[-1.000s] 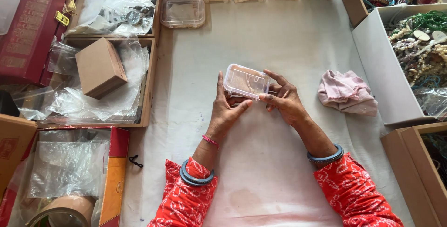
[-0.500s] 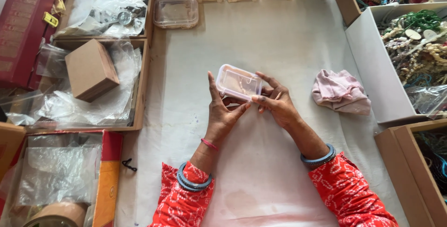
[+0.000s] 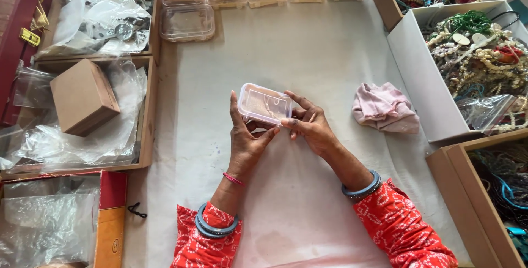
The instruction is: The person places a small beaded item into a clear plastic bag and then into a beige cloth pouch. They place the pouch into a clear plastic container and close it. Finally, they wipe a beaded necklace with a pink cloth.
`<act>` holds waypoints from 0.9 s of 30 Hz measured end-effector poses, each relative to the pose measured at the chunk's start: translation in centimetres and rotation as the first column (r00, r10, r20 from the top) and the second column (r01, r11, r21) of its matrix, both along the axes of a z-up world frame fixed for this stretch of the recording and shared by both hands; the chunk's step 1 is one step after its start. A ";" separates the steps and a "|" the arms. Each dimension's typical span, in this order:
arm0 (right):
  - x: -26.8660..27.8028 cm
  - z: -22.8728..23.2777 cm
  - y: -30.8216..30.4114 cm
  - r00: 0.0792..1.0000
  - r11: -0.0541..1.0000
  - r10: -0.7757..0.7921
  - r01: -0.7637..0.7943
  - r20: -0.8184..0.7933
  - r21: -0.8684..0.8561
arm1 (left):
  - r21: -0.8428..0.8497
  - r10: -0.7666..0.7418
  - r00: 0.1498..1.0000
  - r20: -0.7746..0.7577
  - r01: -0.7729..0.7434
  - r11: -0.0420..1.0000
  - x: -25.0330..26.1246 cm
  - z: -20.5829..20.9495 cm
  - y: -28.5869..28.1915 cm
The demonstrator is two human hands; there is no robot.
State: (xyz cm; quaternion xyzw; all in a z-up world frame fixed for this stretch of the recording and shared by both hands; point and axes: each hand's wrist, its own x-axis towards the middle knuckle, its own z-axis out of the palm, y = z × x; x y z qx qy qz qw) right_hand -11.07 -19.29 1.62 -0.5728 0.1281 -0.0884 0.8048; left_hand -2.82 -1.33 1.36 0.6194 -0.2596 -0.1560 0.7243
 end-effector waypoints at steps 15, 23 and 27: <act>0.2 0.1 -0.3 0.984 0.983 -0.179 0.179 0.009 0.049 | 0.031 -0.047 0.999 0.008 0.047 0.998 1.5 -2.5 -0.3; 2.1 -0.3 -8.6 0.840 0.838 -0.541 0.535 0.041 0.110 | 0.144 -0.027 0.999 -0.020 0.030 0.989 1.0 -2.0 -0.2; 4.9 4.3 -18.6 0.739 0.764 -0.646 0.629 0.191 0.147 | 0.180 -0.058 0.998 0.019 0.053 0.982 0.8 -1.5 -0.3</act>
